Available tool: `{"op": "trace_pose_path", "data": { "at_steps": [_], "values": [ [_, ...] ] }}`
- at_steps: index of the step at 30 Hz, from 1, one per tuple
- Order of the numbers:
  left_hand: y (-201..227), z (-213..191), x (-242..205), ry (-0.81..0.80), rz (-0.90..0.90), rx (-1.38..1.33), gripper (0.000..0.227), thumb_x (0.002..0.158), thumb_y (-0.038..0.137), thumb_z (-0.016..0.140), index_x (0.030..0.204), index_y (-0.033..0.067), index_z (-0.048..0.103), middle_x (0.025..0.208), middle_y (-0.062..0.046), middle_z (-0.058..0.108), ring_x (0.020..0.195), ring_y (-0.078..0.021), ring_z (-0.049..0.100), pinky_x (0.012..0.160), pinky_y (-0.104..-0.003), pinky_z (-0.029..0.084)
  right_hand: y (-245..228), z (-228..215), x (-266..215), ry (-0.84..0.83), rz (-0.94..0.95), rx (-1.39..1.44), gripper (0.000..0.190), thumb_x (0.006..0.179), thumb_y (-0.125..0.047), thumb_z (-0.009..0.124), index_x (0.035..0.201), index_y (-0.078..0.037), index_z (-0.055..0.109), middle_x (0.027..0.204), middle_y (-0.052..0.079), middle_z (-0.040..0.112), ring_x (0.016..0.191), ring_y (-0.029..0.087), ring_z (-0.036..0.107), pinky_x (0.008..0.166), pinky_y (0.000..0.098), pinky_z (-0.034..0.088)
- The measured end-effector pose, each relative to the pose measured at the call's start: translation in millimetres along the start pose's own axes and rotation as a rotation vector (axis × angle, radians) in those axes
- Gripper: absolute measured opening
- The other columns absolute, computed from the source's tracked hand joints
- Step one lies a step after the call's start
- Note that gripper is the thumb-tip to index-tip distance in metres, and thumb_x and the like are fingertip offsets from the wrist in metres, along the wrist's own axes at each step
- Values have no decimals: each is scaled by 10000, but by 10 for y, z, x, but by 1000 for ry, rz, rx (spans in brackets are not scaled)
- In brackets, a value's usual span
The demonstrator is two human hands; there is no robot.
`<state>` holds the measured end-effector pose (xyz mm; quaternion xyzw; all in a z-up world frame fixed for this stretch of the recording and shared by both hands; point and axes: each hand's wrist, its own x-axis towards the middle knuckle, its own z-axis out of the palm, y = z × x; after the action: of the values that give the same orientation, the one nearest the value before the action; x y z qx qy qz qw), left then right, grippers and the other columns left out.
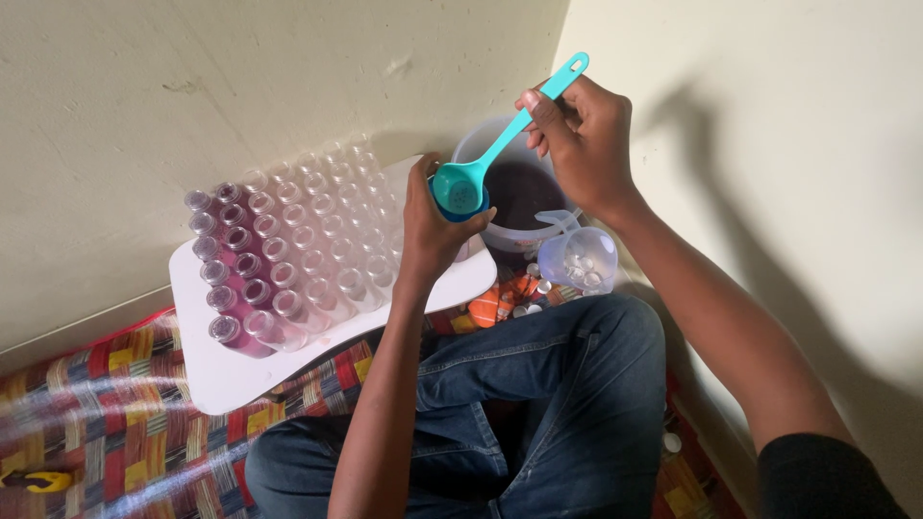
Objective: The person fills small plastic tubes with liquid using a ladle and a small cup.
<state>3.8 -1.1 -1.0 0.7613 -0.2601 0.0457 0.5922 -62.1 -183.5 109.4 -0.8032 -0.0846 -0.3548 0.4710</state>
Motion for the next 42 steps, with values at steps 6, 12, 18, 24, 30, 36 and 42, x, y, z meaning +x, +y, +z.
{"op": "trace_pose_path", "data": {
  "at_steps": [6, 12, 18, 24, 30, 36, 42],
  "values": [
    [-18, 9, 11, 3, 3, 4, 924, 649, 299, 936, 1384, 108, 408, 1353, -114, 536, 1217, -283, 559, 964, -403, 476, -16, 8, 1, 9, -26, -2, 248, 1093, -150, 593, 990, 62, 670, 798, 155, 697, 609, 185, 655, 568, 263, 547],
    [63, -31, -7, -4, 14, -4, 882, 667, 298, 921, 1367, 126, 412, 1315, -95, 536, 1177, -275, 561, 927, -405, 483, 1, 12, -2, 31, 4, 9, 259, 1088, -180, 613, 984, 50, 672, 787, 143, 695, 612, 181, 670, 558, 252, 545],
    [73, -41, 4, -4, 22, -5, 881, 673, 296, 921, 1374, 130, 414, 1319, -100, 533, 1196, -280, 553, 940, -407, 483, -28, 11, -5, 29, -11, 21, 261, 1094, -170, 605, 1005, 66, 675, 792, 149, 690, 619, 185, 658, 561, 258, 547],
    [66, -38, 19, 1, 9, 5, 915, 662, 330, 920, 1392, 116, 411, 1339, -115, 537, 1215, -284, 556, 965, -403, 475, -45, 6, -30, 29, -81, -46, 285, 1107, -190, 590, 1014, 63, 681, 752, 144, 677, 612, 195, 673, 562, 266, 546],
    [104, -54, 20, -2, -2, -6, 896, 662, 316, 909, 1383, 115, 416, 1349, -94, 534, 1211, -270, 552, 972, -395, 469, -112, 19, -47, 22, -127, -79, 267, 1115, -164, 576, 1012, 59, 680, 731, 131, 661, 606, 187, 658, 561, 275, 544],
    [139, -89, 20, -16, -6, -12, 890, 673, 338, 902, 1382, 131, 406, 1344, -94, 535, 1198, -279, 554, 933, -415, 482, -170, 27, -72, 15, -157, -126, 290, 1120, -204, 563, 1025, 40, 687, 701, 117, 659, 586, 185, 637, 547, 286, 516],
    [137, -87, 29, -15, -2, -1, 887, 676, 355, 897, 1381, 116, 415, 1349, -94, 533, 1201, -274, 557, 941, -402, 484, -154, 47, -95, 23, -232, -192, 219, 1113, -142, 583, 1003, 18, 683, 710, 83, 672, 577, 175, 628, 578, 297, 496]
  ]
}}
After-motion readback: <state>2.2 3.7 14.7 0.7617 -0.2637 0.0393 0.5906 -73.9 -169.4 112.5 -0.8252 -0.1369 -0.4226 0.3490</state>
